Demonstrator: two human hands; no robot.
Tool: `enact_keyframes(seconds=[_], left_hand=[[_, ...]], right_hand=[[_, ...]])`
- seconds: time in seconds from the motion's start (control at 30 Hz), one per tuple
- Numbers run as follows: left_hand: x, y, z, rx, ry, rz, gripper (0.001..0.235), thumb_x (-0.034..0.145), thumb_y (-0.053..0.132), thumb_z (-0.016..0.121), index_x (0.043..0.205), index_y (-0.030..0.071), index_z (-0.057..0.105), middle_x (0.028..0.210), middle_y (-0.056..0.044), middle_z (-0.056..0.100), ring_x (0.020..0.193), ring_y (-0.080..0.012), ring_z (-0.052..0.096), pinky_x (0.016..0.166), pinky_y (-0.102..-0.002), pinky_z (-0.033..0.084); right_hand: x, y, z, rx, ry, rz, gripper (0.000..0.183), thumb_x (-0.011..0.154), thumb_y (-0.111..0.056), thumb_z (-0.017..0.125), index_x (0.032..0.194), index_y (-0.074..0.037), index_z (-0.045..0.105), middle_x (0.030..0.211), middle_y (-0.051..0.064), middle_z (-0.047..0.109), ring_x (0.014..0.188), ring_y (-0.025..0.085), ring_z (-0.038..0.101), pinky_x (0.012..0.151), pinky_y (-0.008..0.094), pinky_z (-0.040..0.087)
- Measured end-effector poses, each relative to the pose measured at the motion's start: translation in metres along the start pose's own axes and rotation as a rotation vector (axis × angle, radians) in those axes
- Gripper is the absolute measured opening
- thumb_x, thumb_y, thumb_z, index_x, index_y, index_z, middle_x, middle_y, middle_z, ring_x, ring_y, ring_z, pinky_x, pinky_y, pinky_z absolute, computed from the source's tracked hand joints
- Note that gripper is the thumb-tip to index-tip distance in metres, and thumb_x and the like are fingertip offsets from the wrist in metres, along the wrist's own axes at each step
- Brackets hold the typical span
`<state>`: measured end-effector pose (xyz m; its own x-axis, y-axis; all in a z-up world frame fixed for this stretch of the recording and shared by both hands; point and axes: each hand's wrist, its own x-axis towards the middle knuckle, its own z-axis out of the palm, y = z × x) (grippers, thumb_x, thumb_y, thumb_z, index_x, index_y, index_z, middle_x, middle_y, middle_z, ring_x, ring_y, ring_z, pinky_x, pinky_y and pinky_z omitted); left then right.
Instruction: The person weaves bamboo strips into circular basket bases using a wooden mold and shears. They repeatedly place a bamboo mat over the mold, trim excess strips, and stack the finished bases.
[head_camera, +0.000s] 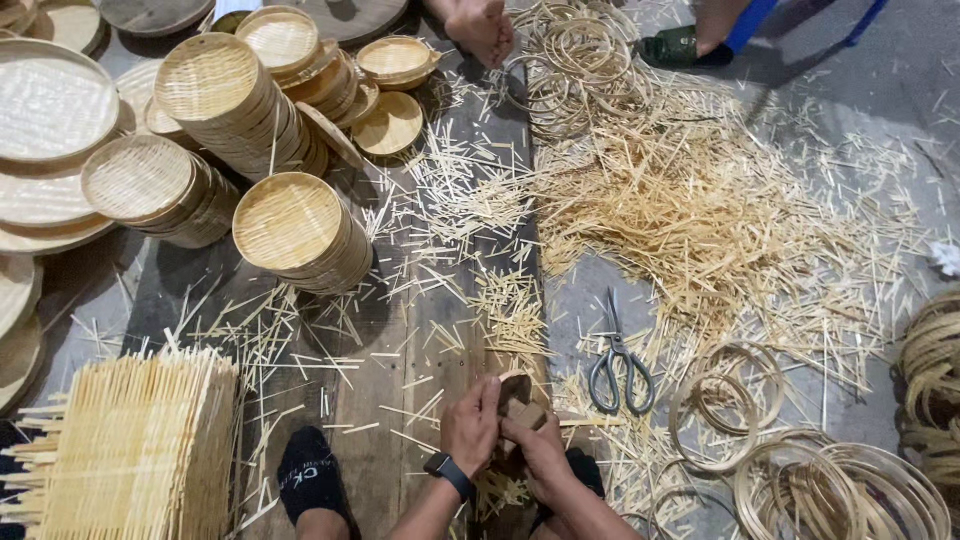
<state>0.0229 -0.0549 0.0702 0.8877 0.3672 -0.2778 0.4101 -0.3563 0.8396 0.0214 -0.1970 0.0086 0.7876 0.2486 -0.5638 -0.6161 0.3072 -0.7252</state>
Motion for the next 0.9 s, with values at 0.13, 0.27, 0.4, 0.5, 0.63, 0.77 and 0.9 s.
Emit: enact_keyframes(seconds=[0.13, 0.27, 0.4, 0.5, 0.63, 0.77, 0.9], left_hand=[[0.003, 0.004, -0.002, 0.075, 0.024, 0.073, 0.049, 0.099, 0.052, 0.047, 0.114, 0.017, 0.078, 0.095, -0.019, 0.077, 0.089, -0.0392, 0.074, 0.074, -0.047, 0.058], [0.012, -0.001, -0.005, 0.152, -0.018, 0.125, 0.048, 0.098, 0.051, 0.043, 0.112, 0.019, 0.076, 0.088, -0.017, 0.076, 0.074, -0.0344, 0.077, 0.066, -0.045, 0.059], [0.017, -0.008, -0.011, 0.078, 0.045, 0.249, 0.051, 0.102, 0.050, 0.046, 0.104, 0.011, 0.078, 0.082, -0.022, 0.073, 0.074, -0.0387, 0.073, 0.065, -0.046, 0.057], [0.019, -0.018, -0.010, 0.127, -0.008, 0.090, 0.054, 0.102, 0.052, 0.044, 0.098, 0.011, 0.078, 0.074, -0.022, 0.070, 0.068, -0.0380, 0.071, 0.064, -0.047, 0.055], [0.022, -0.054, 0.002, 0.054, 0.101, 0.013, 0.055, 0.098, 0.053, 0.049, 0.092, 0.007, 0.079, 0.072, -0.021, 0.070, 0.064, -0.0367, 0.068, 0.061, -0.047, 0.053], [0.059, -0.125, 0.008, 0.003, 0.197, -0.118, 0.053, 0.097, 0.054, 0.059, 0.093, 0.005, 0.079, 0.081, -0.018, 0.074, 0.071, -0.0294, 0.072, 0.068, -0.042, 0.055], [0.093, -0.203, -0.018, -0.318, 0.194, -0.338, 0.042, 0.093, 0.038, 0.068, 0.110, 0.001, 0.079, 0.099, -0.015, 0.081, 0.088, -0.0226, 0.072, 0.077, -0.037, 0.057]], right_hand=[[0.005, 0.015, -0.007, 0.043, 0.119, 0.011, 0.057, 0.080, -0.005, 0.075, 0.130, 0.007, 0.051, 0.103, 0.014, 0.069, 0.088, 0.023, 0.067, 0.073, 0.036, 0.058], [0.014, 0.031, -0.008, -0.013, 0.307, 0.069, 0.067, 0.077, -0.006, 0.077, 0.133, -0.002, 0.041, 0.108, 0.016, 0.062, 0.090, 0.023, 0.064, 0.077, 0.039, 0.058], [0.012, 0.037, -0.002, -0.074, 0.358, -0.025, 0.072, 0.077, -0.011, 0.080, 0.136, -0.004, 0.040, 0.118, 0.015, 0.058, 0.098, 0.020, 0.063, 0.080, 0.035, 0.057], [0.006, 0.028, 0.008, -0.058, 0.274, -0.057, 0.070, 0.077, -0.010, 0.080, 0.133, -0.001, 0.040, 0.118, 0.017, 0.059, 0.101, 0.024, 0.064, 0.083, 0.035, 0.058], [-0.011, 0.000, 0.021, -0.046, 0.270, 0.096, 0.070, 0.075, -0.010, 0.078, 0.131, -0.011, 0.036, 0.116, 0.016, 0.058, 0.102, 0.028, 0.064, 0.080, 0.044, 0.059], [-0.023, -0.039, -0.005, 0.060, 0.095, 0.173, 0.054, 0.080, -0.014, 0.075, 0.120, -0.009, 0.038, 0.107, 0.014, 0.056, 0.098, 0.030, 0.062, 0.078, 0.047, 0.062], [-0.023, -0.059, -0.035, 0.199, 0.026, -0.105, 0.044, 0.084, -0.021, 0.073, 0.119, -0.003, 0.054, 0.102, 0.012, 0.059, 0.091, 0.026, 0.063, 0.076, 0.038, 0.058]])
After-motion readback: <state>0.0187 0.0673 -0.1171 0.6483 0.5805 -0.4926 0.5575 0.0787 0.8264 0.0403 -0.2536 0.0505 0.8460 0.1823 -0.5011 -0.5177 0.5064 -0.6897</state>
